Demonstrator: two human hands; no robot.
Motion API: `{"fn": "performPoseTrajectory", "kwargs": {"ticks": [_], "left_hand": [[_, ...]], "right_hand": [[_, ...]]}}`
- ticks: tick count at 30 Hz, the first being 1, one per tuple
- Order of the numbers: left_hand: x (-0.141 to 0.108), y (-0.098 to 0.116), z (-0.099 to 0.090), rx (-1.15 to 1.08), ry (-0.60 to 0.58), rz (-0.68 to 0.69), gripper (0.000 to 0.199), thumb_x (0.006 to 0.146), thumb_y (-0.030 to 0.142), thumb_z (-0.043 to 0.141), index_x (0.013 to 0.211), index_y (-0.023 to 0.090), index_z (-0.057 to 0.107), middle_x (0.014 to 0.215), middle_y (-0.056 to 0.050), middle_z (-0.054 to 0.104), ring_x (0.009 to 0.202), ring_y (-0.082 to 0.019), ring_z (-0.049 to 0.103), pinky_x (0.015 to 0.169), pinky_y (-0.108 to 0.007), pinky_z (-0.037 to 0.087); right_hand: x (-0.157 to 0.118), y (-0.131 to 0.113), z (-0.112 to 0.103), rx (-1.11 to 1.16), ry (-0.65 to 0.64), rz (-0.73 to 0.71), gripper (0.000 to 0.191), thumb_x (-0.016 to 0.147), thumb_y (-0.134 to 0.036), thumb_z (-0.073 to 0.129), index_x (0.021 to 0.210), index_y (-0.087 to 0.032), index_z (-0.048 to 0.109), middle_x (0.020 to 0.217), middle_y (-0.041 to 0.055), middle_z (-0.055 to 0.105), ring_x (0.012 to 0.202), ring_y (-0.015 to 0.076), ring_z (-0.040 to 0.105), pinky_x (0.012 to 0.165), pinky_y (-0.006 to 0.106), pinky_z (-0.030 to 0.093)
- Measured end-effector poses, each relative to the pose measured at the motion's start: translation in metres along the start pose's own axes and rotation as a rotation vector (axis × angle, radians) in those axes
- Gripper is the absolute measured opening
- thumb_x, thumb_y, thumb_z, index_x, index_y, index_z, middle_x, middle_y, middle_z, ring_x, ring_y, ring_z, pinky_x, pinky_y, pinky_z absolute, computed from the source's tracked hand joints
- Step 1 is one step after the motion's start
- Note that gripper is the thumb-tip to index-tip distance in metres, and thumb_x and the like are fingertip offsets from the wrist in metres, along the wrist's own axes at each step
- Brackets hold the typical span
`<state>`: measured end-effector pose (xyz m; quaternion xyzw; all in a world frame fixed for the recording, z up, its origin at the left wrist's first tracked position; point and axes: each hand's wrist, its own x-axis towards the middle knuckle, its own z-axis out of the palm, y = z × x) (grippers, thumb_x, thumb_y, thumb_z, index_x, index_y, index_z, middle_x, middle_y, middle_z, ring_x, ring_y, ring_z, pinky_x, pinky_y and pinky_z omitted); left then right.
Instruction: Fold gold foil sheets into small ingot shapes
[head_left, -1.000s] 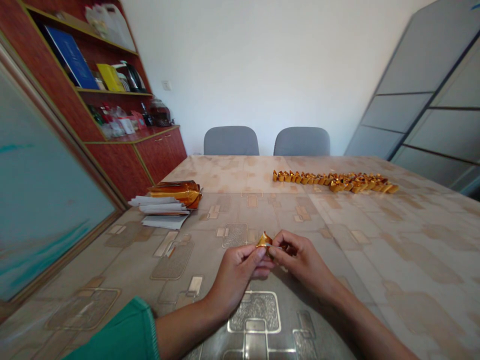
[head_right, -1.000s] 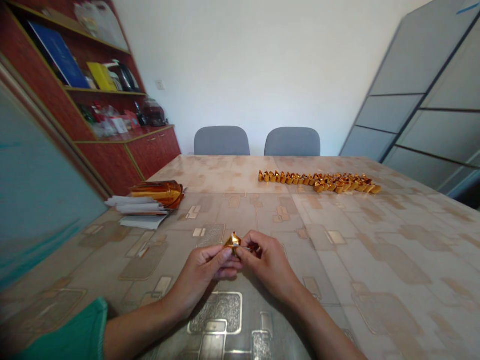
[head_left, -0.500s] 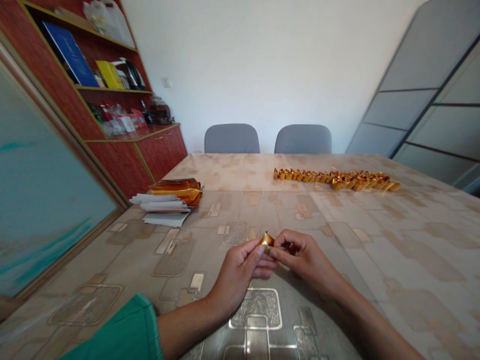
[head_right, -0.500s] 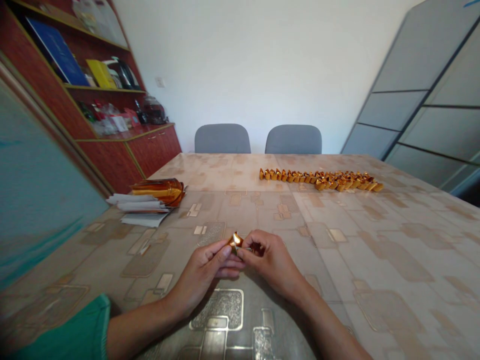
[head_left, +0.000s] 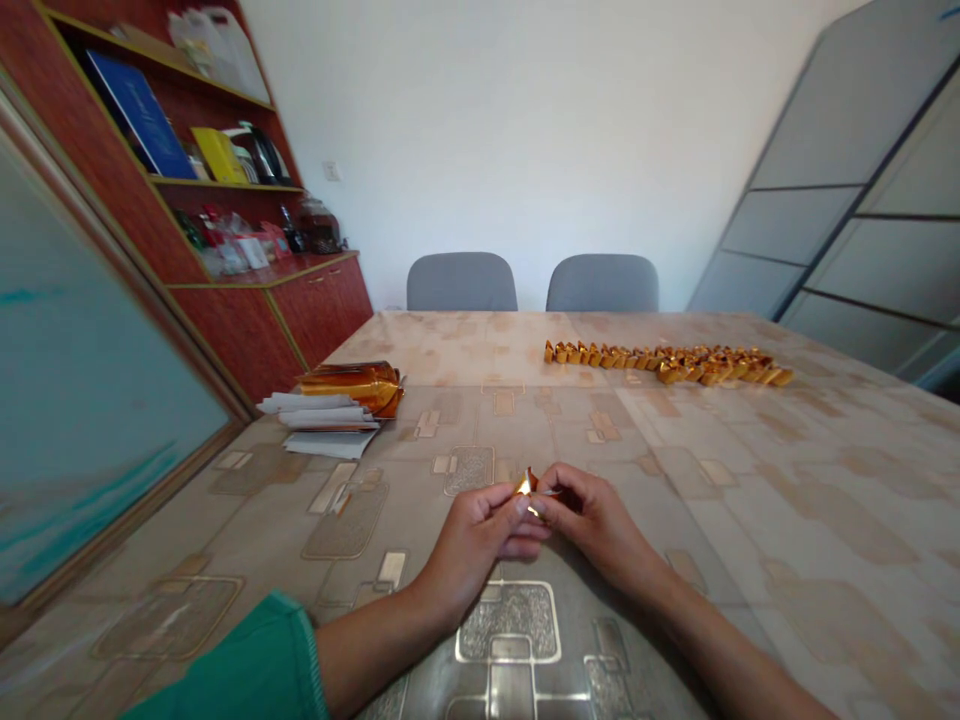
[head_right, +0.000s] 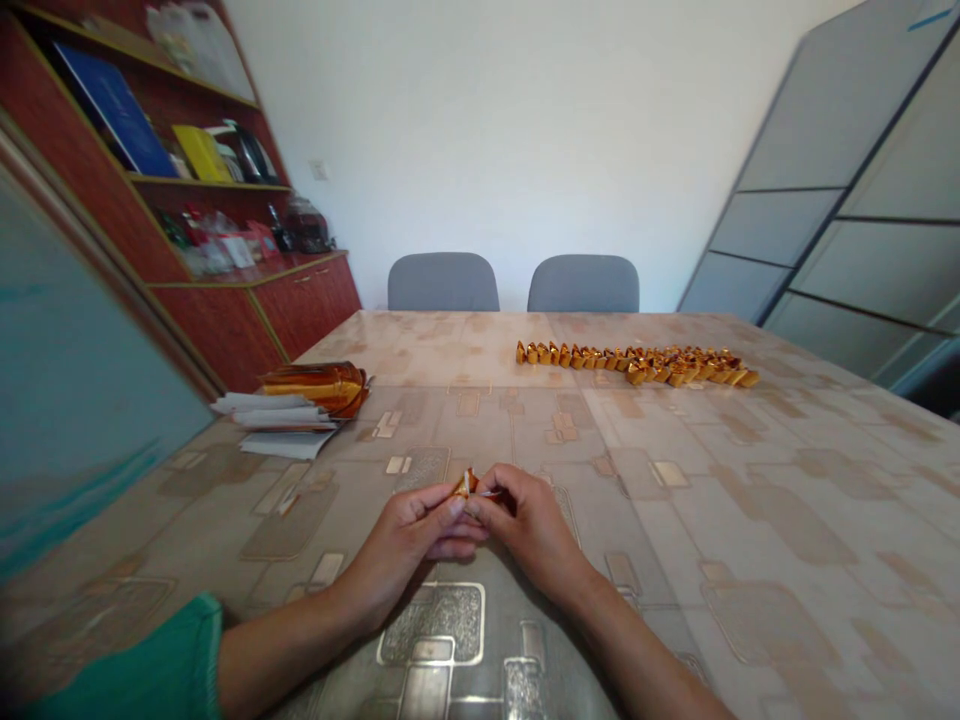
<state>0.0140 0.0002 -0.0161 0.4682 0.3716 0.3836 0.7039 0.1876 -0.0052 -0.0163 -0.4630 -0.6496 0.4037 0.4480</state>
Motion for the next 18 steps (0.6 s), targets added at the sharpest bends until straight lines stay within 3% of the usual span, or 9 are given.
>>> {"fn": "performPoseTrajectory", "kwargs": {"ticks": [4,8,12,18], "left_hand": [[0.0003,0.0027,0.0026,-0.028,0.019,-0.001,0.049,0.073,0.052,0.082,0.099,0.010,0.076,0.088,-0.012,0.077,0.080,-0.020,0.073,0.066,-0.023,0.057],[-0.0009,0.0039,0.0057,-0.059,0.050,0.035,0.049,0.072,0.053,0.082,0.096,0.010,0.076,0.085,-0.010,0.076,0.074,-0.018,0.072,0.066,-0.023,0.057],[-0.0030,0.0028,0.0071,-0.039,0.066,0.105,0.050,0.074,0.054,0.081,0.098,0.011,0.077,0.085,-0.010,0.076,0.074,-0.019,0.072,0.067,-0.025,0.058],[-0.0044,0.0000,0.0086,-0.096,0.071,0.094,0.044,0.076,0.052,0.081,0.095,0.012,0.077,0.093,-0.011,0.075,0.086,-0.022,0.070,0.071,-0.029,0.059]], "right_hand": [[-0.0037,-0.0023,-0.0005,0.027,-0.024,-0.004,0.026,0.091,-0.045,0.063,0.084,-0.020,0.067,0.077,0.0024,0.066,0.072,0.0175,0.057,0.066,0.030,0.042],[-0.0063,0.0012,0.0005,0.203,0.042,0.053,0.034,0.082,-0.050,0.076,0.093,-0.021,0.063,0.077,-0.0003,0.062,0.069,0.0151,0.055,0.063,0.028,0.041],[-0.0040,0.0037,0.0024,0.345,0.068,0.150,0.047,0.068,-0.057,0.084,0.083,-0.020,0.059,0.070,-0.0012,0.060,0.062,0.0129,0.051,0.057,0.026,0.038],[-0.0036,0.0041,0.0048,0.348,0.106,0.132,0.040,0.073,-0.052,0.082,0.072,-0.019,0.060,0.068,-0.0019,0.059,0.063,0.0132,0.050,0.061,0.028,0.037]]}}
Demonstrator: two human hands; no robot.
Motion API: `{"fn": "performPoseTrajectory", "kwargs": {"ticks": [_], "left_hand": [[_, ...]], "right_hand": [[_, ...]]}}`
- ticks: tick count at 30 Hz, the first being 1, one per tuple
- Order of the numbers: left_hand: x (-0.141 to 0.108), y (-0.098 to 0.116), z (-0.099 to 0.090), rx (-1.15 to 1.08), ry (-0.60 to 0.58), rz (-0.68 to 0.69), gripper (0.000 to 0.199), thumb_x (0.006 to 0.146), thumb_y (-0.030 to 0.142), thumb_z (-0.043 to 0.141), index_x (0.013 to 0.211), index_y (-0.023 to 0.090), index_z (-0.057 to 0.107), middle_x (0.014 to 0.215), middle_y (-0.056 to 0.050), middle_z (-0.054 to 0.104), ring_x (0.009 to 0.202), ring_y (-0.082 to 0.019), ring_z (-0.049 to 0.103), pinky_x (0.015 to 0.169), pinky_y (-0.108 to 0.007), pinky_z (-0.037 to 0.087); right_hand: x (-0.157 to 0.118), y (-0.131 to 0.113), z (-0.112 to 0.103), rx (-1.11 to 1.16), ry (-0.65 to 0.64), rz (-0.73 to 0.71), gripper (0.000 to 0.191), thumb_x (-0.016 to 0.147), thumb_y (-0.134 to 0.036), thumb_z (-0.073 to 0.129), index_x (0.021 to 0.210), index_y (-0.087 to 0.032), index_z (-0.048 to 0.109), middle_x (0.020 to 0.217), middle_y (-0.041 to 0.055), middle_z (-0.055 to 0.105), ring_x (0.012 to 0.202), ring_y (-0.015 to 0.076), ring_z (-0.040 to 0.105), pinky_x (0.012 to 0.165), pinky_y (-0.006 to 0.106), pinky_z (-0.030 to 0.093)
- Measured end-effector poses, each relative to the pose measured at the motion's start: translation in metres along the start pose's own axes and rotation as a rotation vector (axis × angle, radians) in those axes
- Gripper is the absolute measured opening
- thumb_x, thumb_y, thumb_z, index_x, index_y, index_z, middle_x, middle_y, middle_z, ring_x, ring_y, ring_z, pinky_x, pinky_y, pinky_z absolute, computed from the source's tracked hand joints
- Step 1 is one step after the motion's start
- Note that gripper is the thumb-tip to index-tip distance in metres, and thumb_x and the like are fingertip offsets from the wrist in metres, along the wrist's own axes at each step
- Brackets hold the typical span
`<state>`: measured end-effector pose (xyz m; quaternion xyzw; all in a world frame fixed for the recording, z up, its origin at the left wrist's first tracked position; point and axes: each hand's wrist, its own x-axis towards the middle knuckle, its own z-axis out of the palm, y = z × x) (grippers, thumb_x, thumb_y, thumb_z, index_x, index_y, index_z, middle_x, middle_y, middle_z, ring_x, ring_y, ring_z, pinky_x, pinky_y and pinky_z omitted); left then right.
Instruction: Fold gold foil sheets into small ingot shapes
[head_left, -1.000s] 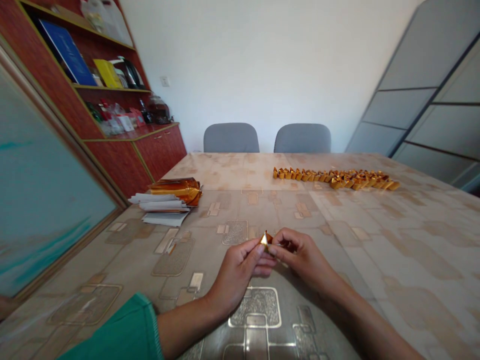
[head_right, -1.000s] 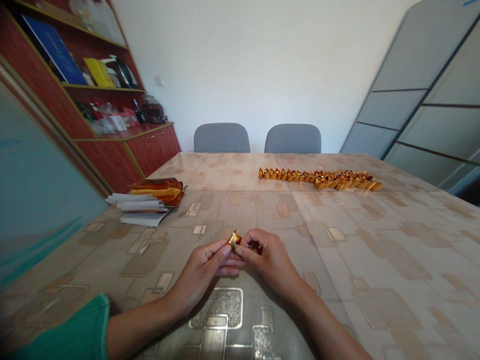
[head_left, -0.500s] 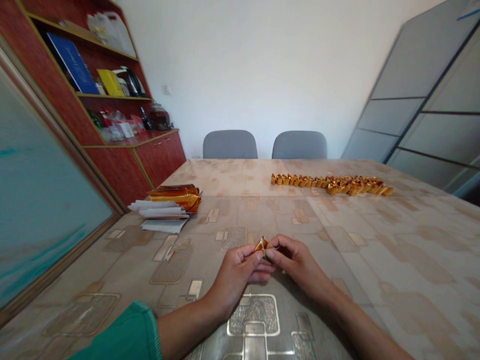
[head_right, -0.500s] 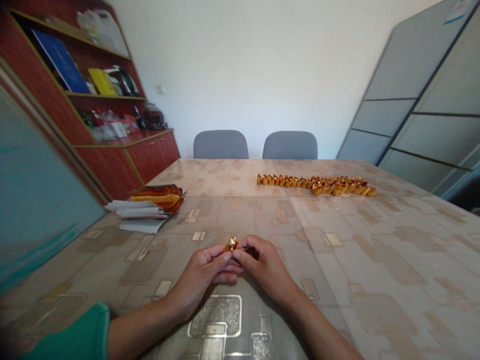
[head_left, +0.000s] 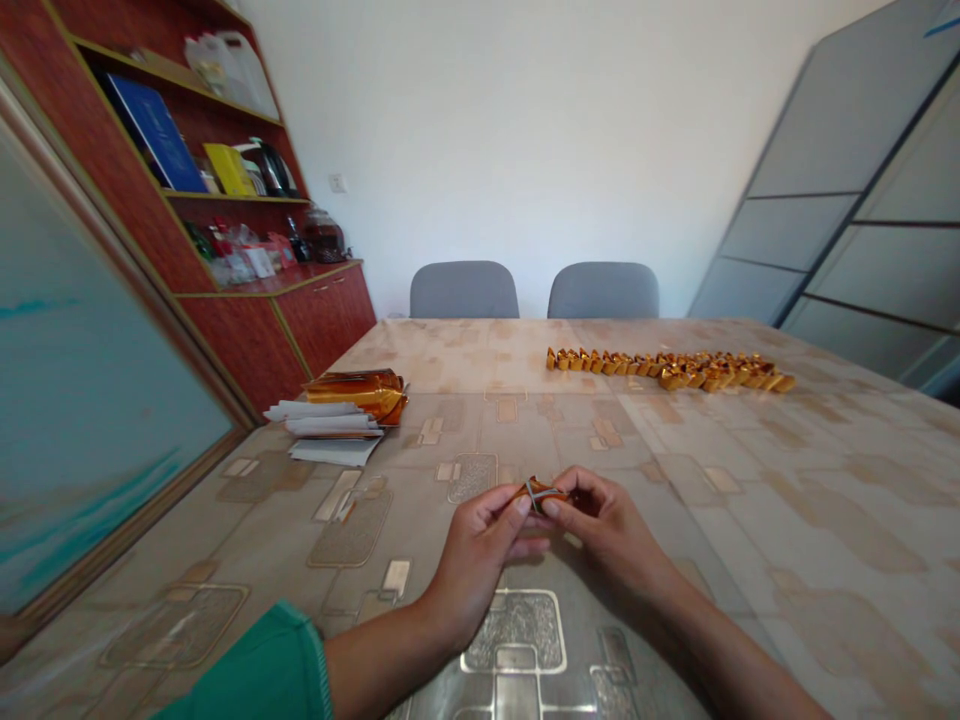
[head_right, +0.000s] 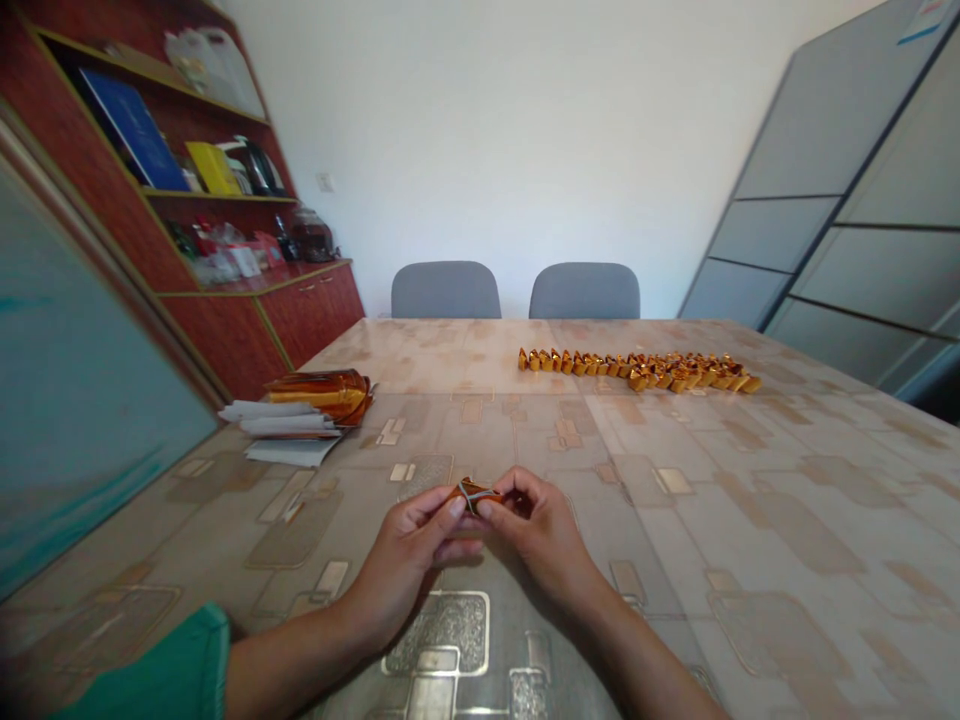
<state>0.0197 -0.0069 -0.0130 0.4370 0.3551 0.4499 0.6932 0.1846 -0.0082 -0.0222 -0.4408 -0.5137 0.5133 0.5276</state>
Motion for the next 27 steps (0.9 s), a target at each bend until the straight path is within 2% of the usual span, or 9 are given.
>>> {"fn": "performPoseTrajectory", "kwargs": {"ticks": [6,10,14,18,22,27], "left_hand": [[0.0006,0.0014,0.0022,-0.106,-0.007,-0.075,0.045,0.072,0.050,0.085,0.095,0.012,0.076,0.100,-0.011,0.073,0.093,-0.023,0.069,0.073,-0.030,0.059],[0.0024,0.0025,0.0024,-0.166,0.012,-0.087,0.042,0.070,0.046,0.087,0.093,0.013,0.075,0.099,-0.010,0.073,0.091,-0.022,0.069,0.071,-0.028,0.059],[0.0060,0.0005,0.0016,-0.177,0.032,-0.114,0.043,0.068,0.046,0.089,0.091,0.013,0.073,0.097,-0.010,0.073,0.089,-0.021,0.070,0.068,-0.026,0.057],[0.0079,-0.0005,0.0011,-0.169,0.042,-0.112,0.044,0.067,0.046,0.089,0.090,0.013,0.072,0.097,-0.010,0.073,0.089,-0.021,0.070,0.068,-0.026,0.057],[0.0065,-0.0006,0.0000,-0.140,0.035,-0.085,0.043,0.071,0.048,0.086,0.093,0.014,0.075,0.099,-0.009,0.072,0.093,-0.021,0.067,0.070,-0.027,0.057],[0.0074,-0.0026,-0.0012,-0.105,0.028,-0.059,0.044,0.069,0.050,0.087,0.091,0.013,0.077,0.090,-0.008,0.071,0.087,-0.020,0.065,0.072,-0.028,0.056]], "right_hand": [[0.0006,0.0039,-0.0030,0.014,0.023,-0.023,0.035,0.073,-0.048,0.084,0.073,-0.020,0.063,0.068,-0.0023,0.059,0.064,0.0138,0.051,0.061,0.028,0.037],[0.0012,0.0032,-0.0048,0.054,0.004,-0.008,0.035,0.071,-0.048,0.085,0.077,-0.020,0.066,0.070,-0.0006,0.064,0.064,0.0146,0.055,0.061,0.027,0.040],[0.0007,0.0023,-0.0036,0.079,0.030,-0.017,0.035,0.074,-0.049,0.082,0.072,-0.020,0.064,0.067,-0.0008,0.063,0.062,0.0139,0.054,0.061,0.027,0.041],[0.0012,0.0006,-0.0014,0.085,0.043,-0.006,0.037,0.074,-0.050,0.082,0.072,-0.019,0.063,0.067,-0.0009,0.062,0.061,0.0138,0.054,0.060,0.027,0.041],[0.0032,-0.0003,0.0013,0.093,0.021,0.010,0.037,0.068,-0.047,0.087,0.080,-0.020,0.066,0.074,0.0007,0.067,0.067,0.0159,0.061,0.064,0.028,0.045],[0.0061,0.0054,0.0014,0.111,0.027,0.027,0.038,0.066,-0.048,0.089,0.075,-0.020,0.064,0.074,0.0017,0.071,0.067,0.0172,0.064,0.064,0.029,0.047]]}}
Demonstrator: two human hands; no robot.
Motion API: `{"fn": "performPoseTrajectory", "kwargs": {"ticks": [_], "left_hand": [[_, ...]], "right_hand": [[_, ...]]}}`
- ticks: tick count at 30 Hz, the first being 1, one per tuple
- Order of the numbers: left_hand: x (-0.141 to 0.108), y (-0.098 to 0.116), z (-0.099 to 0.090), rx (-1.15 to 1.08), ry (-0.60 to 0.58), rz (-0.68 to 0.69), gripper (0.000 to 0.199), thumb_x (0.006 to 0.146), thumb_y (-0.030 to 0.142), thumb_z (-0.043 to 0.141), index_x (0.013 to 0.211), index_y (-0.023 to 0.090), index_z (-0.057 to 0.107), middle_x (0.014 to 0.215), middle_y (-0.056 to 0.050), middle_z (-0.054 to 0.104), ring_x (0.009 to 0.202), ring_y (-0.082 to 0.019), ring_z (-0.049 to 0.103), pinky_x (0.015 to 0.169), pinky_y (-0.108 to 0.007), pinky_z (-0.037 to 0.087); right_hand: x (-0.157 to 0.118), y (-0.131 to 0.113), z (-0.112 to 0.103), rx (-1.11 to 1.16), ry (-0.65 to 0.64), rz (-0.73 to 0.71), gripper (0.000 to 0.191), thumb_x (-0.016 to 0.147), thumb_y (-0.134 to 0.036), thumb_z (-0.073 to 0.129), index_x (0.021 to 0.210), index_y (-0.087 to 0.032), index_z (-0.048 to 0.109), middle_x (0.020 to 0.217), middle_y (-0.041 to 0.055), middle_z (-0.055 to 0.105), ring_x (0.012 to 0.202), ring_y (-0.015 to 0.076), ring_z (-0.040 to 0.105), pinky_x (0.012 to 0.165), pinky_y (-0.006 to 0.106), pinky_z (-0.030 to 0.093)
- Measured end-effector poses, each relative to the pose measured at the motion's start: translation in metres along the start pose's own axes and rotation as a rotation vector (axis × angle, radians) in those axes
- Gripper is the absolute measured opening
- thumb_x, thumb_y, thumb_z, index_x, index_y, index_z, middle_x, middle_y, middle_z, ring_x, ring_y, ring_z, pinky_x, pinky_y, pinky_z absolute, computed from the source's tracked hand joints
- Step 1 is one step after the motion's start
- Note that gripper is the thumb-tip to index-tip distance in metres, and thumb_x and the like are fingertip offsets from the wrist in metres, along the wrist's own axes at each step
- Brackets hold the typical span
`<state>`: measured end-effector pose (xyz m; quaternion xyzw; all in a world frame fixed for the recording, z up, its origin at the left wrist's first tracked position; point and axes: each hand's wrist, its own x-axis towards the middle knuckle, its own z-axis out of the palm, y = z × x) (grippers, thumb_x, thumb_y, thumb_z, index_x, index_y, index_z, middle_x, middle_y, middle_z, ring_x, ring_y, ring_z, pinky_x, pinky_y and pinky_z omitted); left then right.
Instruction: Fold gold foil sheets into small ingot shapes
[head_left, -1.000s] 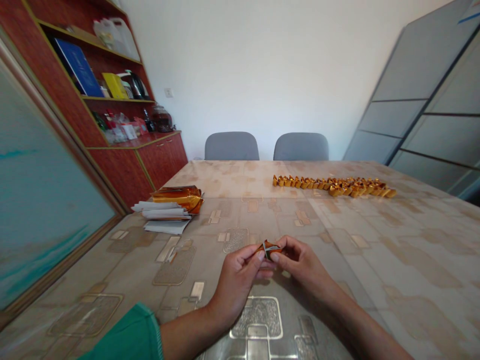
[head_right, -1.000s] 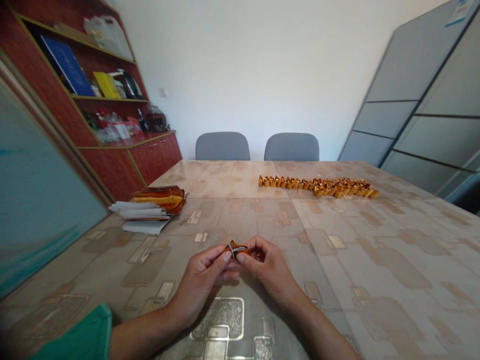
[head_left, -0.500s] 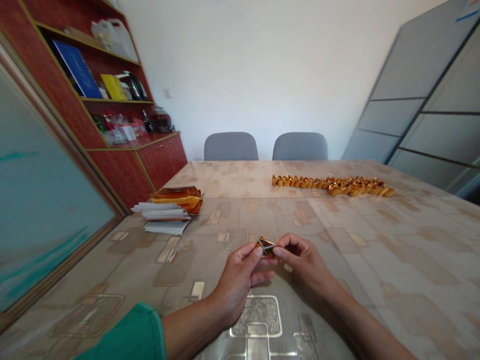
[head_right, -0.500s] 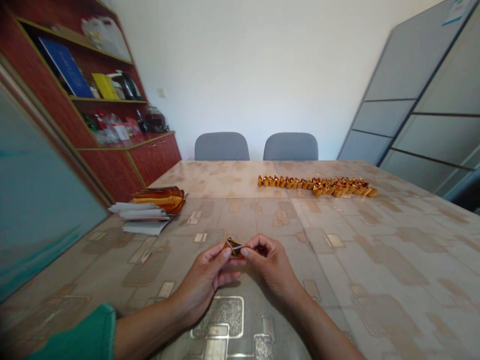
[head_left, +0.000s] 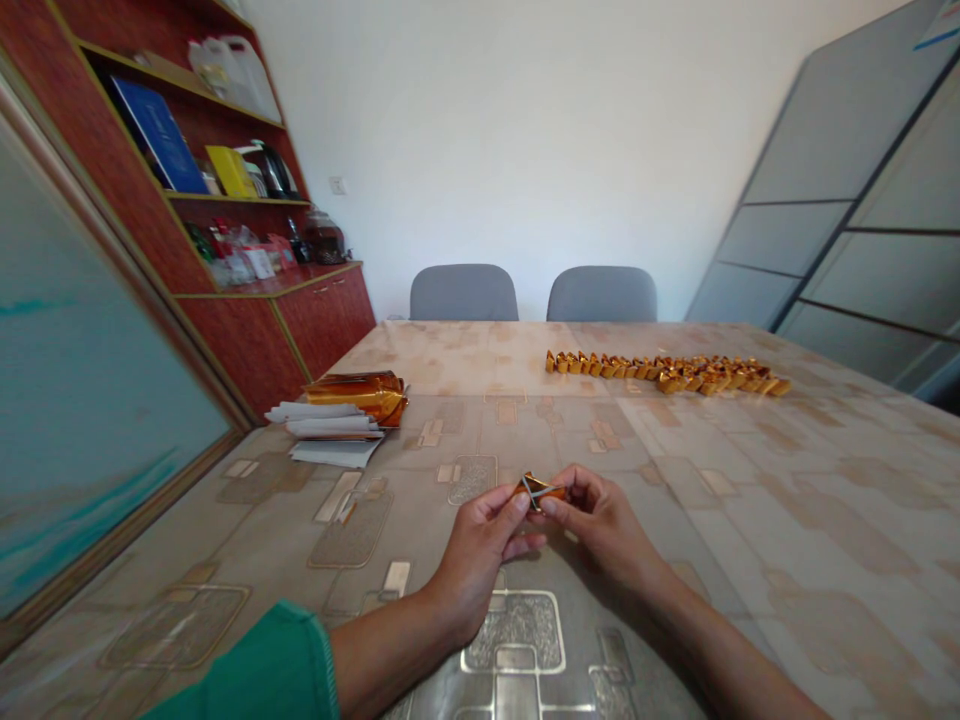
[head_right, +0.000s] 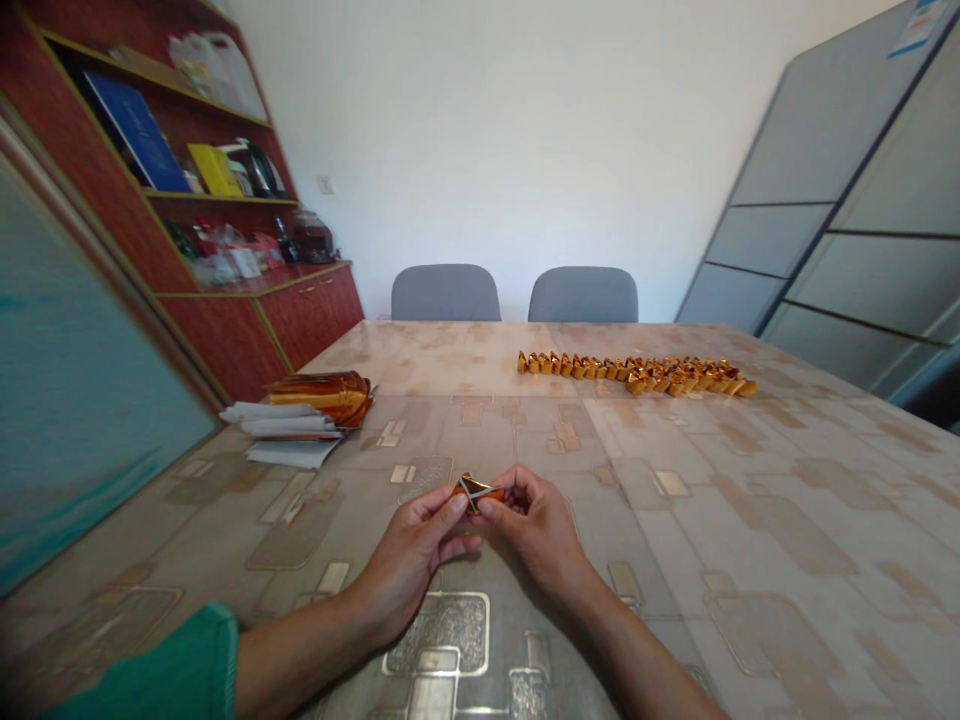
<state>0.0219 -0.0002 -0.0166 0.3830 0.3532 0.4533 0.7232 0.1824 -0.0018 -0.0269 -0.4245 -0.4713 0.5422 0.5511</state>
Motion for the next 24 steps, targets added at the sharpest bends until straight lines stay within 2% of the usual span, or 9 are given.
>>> {"fn": "performPoseTrajectory", "kwargs": {"ticks": [5,10,15,19,24], "left_hand": [[0.004,-0.001,0.000,-0.032,0.037,0.017,0.047,0.061,0.039,0.093,0.095,0.013,0.072,0.086,-0.006,0.073,0.075,-0.015,0.067,0.073,-0.027,0.055],[0.005,0.003,-0.001,0.012,0.034,0.033,0.037,0.060,0.034,0.093,0.074,0.012,0.067,0.071,-0.003,0.069,0.061,-0.011,0.062,0.063,-0.022,0.050],[0.005,0.008,-0.004,0.046,0.010,0.050,0.034,0.063,0.034,0.091,0.071,0.012,0.066,0.064,-0.002,0.067,0.057,-0.010,0.059,0.058,-0.021,0.046],[0.007,0.009,-0.005,0.065,0.003,0.051,0.033,0.062,0.033,0.089,0.068,0.013,0.063,0.062,-0.002,0.067,0.057,-0.011,0.058,0.058,-0.021,0.045],[0.010,0.011,-0.006,0.093,-0.003,0.043,0.034,0.062,0.034,0.088,0.068,0.014,0.061,0.061,-0.001,0.066,0.055,-0.011,0.057,0.057,-0.022,0.044]], "right_hand": [[0.000,0.003,-0.003,0.023,-0.011,0.023,0.039,0.066,-0.048,0.088,0.074,-0.020,0.063,0.069,0.0013,0.070,0.061,0.0158,0.062,0.061,0.029,0.047],[-0.002,-0.001,-0.003,0.027,-0.037,0.042,0.039,0.064,-0.047,0.090,0.071,-0.019,0.064,0.066,0.0012,0.070,0.061,0.0153,0.062,0.061,0.028,0.046],[-0.003,-0.003,-0.004,0.013,-0.035,0.075,0.042,0.067,-0.055,0.086,0.080,-0.018,0.069,0.069,0.0013,0.069,0.058,0.0138,0.058,0.058,0.027,0.043],[-0.002,0.001,-0.007,-0.040,0.009,0.035,0.037,0.072,-0.050,0.085,0.071,-0.018,0.066,0.063,-0.0012,0.062,0.057,0.0125,0.052,0.056,0.026,0.038],[-0.004,-0.002,-0.006,-0.089,-0.002,-0.014,0.035,0.077,-0.051,0.080,0.074,-0.019,0.065,0.069,-0.0008,0.062,0.064,0.0146,0.055,0.061,0.028,0.042]]}}
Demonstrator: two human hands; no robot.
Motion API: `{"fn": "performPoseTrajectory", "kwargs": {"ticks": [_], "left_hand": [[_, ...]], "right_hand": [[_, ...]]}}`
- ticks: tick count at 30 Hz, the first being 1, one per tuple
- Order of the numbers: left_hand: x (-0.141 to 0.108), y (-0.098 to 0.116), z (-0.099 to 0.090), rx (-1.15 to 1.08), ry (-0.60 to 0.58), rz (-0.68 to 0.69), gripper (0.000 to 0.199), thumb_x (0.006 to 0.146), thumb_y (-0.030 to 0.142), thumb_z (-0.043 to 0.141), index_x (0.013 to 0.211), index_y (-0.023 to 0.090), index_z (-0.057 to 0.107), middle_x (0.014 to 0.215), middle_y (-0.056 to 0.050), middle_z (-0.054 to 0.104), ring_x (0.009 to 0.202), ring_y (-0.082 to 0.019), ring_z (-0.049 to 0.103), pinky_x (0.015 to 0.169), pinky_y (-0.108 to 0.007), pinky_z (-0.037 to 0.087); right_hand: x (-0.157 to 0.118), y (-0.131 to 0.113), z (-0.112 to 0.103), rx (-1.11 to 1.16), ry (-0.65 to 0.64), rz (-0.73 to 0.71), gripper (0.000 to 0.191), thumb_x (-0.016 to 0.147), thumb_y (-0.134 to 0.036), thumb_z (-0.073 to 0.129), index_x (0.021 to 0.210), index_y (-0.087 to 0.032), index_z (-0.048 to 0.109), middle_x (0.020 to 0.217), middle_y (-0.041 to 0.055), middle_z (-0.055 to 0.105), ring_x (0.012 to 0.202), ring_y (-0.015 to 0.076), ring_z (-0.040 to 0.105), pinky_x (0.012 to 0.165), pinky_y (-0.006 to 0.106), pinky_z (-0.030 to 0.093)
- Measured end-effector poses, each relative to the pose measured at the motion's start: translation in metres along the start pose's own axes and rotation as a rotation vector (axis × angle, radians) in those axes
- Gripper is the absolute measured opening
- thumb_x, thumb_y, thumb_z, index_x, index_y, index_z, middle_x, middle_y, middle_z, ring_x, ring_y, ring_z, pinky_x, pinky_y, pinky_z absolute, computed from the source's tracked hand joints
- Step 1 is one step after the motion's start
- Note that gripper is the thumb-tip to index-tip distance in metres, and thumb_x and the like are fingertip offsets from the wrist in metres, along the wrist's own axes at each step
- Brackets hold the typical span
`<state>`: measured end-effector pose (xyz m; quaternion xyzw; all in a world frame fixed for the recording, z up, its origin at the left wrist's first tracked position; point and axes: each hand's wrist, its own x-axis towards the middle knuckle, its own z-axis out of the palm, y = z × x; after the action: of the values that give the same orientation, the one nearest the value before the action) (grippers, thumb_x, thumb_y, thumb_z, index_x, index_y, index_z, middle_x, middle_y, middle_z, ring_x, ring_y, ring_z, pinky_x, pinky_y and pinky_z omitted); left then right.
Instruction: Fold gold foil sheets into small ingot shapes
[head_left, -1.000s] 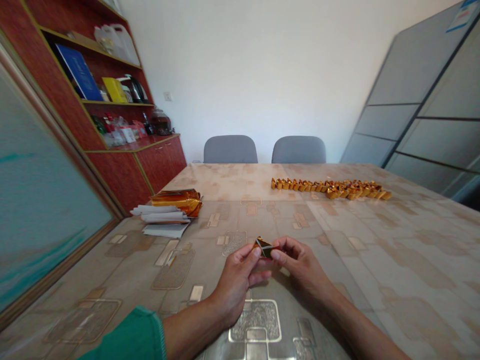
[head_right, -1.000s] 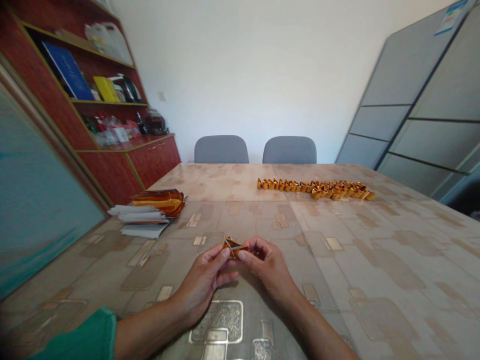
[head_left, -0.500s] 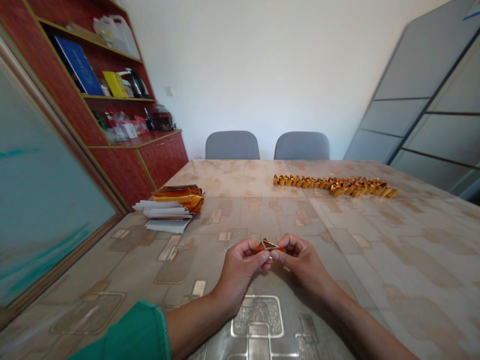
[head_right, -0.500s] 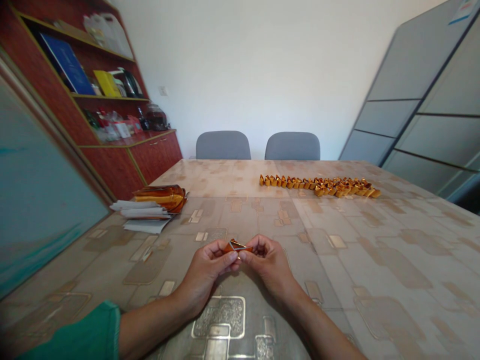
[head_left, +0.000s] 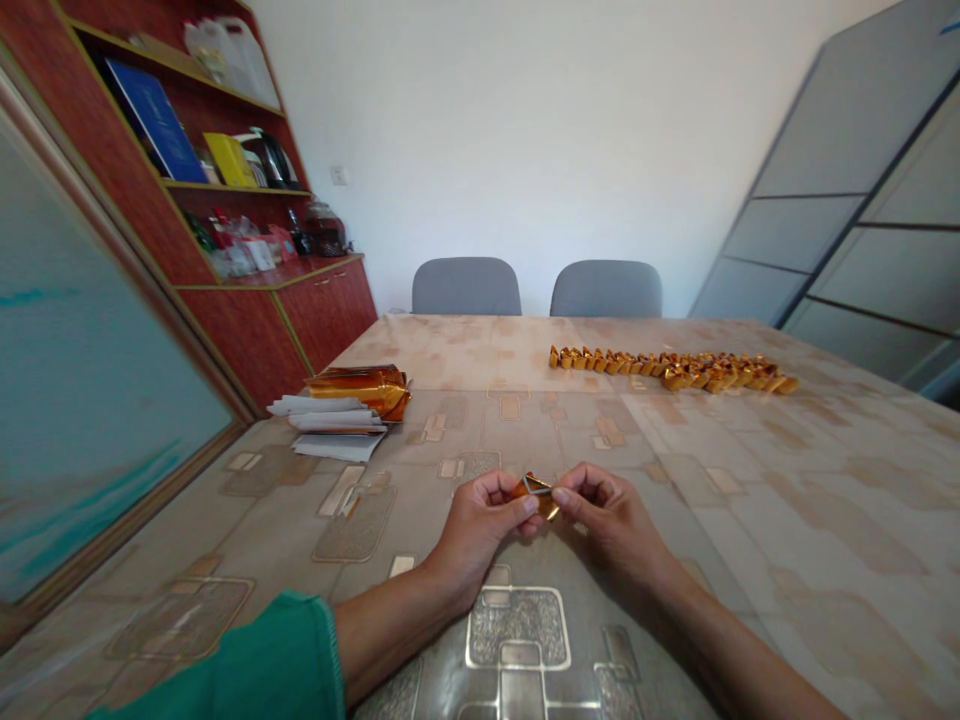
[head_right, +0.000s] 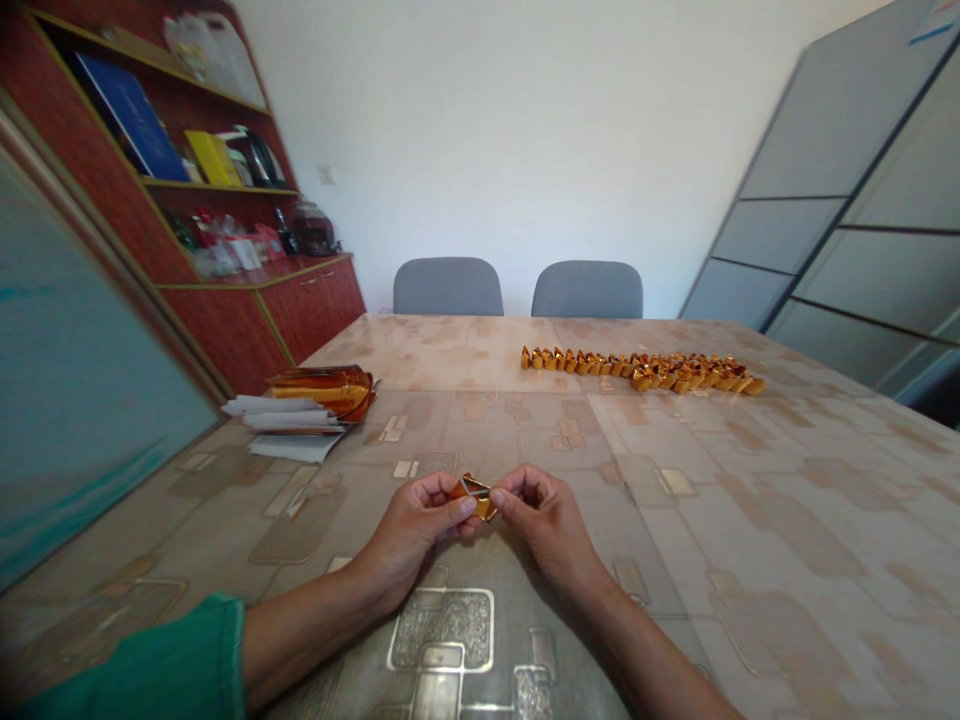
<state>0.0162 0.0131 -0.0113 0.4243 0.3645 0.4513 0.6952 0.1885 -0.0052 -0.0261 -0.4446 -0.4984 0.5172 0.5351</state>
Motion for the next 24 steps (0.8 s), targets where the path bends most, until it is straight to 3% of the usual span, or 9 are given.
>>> {"fn": "performPoseTrajectory", "kwargs": {"ticks": [4,9,13,18,21,24], "left_hand": [[-0.002,-0.002,0.000,0.042,-0.006,-0.019,0.035,0.058,0.031,0.091,0.066,0.014,0.062,0.057,0.001,0.063,0.053,-0.010,0.056,0.055,-0.020,0.042],[-0.006,-0.008,0.002,0.082,-0.049,-0.078,0.034,0.058,0.032,0.091,0.064,0.013,0.064,0.058,-0.002,0.067,0.052,-0.012,0.059,0.055,-0.022,0.044],[-0.006,-0.008,0.000,0.103,-0.074,-0.107,0.033,0.060,0.031,0.091,0.065,0.013,0.064,0.060,-0.004,0.068,0.053,-0.013,0.061,0.055,-0.023,0.046],[-0.003,-0.003,-0.002,0.091,-0.079,-0.109,0.037,0.060,0.034,0.091,0.072,0.013,0.063,0.064,-0.004,0.069,0.054,-0.012,0.062,0.055,-0.022,0.046],[-0.001,-0.003,-0.001,0.083,-0.078,-0.110,0.040,0.058,0.035,0.092,0.074,0.012,0.063,0.063,-0.003,0.069,0.054,-0.011,0.061,0.055,-0.021,0.046],[0.001,-0.002,-0.002,0.072,-0.066,-0.102,0.040,0.059,0.035,0.092,0.075,0.012,0.064,0.065,-0.004,0.069,0.055,-0.012,0.062,0.056,-0.021,0.047]], "right_hand": [[-0.002,-0.008,0.009,-0.072,-0.085,-0.044,0.033,0.074,-0.044,0.084,0.089,-0.021,0.067,0.079,-0.0003,0.065,0.071,0.0158,0.058,0.065,0.028,0.044],[-0.001,-0.002,0.018,-0.059,-0.060,0.001,0.033,0.078,-0.046,0.080,0.071,-0.019,0.061,0.061,-0.0024,0.059,0.055,0.0121,0.053,0.051,0.025,0.039],[0.001,0.002,0.014,0.011,-0.093,0.064,0.038,0.078,-0.050,0.079,0.071,-0.020,0.057,0.058,-0.0021,0.061,0.048,0.0126,0.055,0.048,0.026,0.041],[0.002,-0.001,0.005,0.021,-0.128,0.072,0.037,0.078,-0.052,0.079,0.085,-0.017,0.067,0.072,0.0020,0.069,0.061,0.0145,0.062,0.057,0.027,0.046],[0.001,0.000,0.004,0.023,-0.122,0.063,0.038,0.074,-0.051,0.083,0.079,-0.018,0.065,0.069,0.0013,0.068,0.061,0.0146,0.061,0.059,0.027,0.045],[0.001,0.000,0.005,0.033,-0.112,0.057,0.039,0.082,-0.056,0.074,0.077,-0.018,0.063,0.068,0.0017,0.067,0.062,0.0155,0.060,0.060,0.029,0.044]]}}
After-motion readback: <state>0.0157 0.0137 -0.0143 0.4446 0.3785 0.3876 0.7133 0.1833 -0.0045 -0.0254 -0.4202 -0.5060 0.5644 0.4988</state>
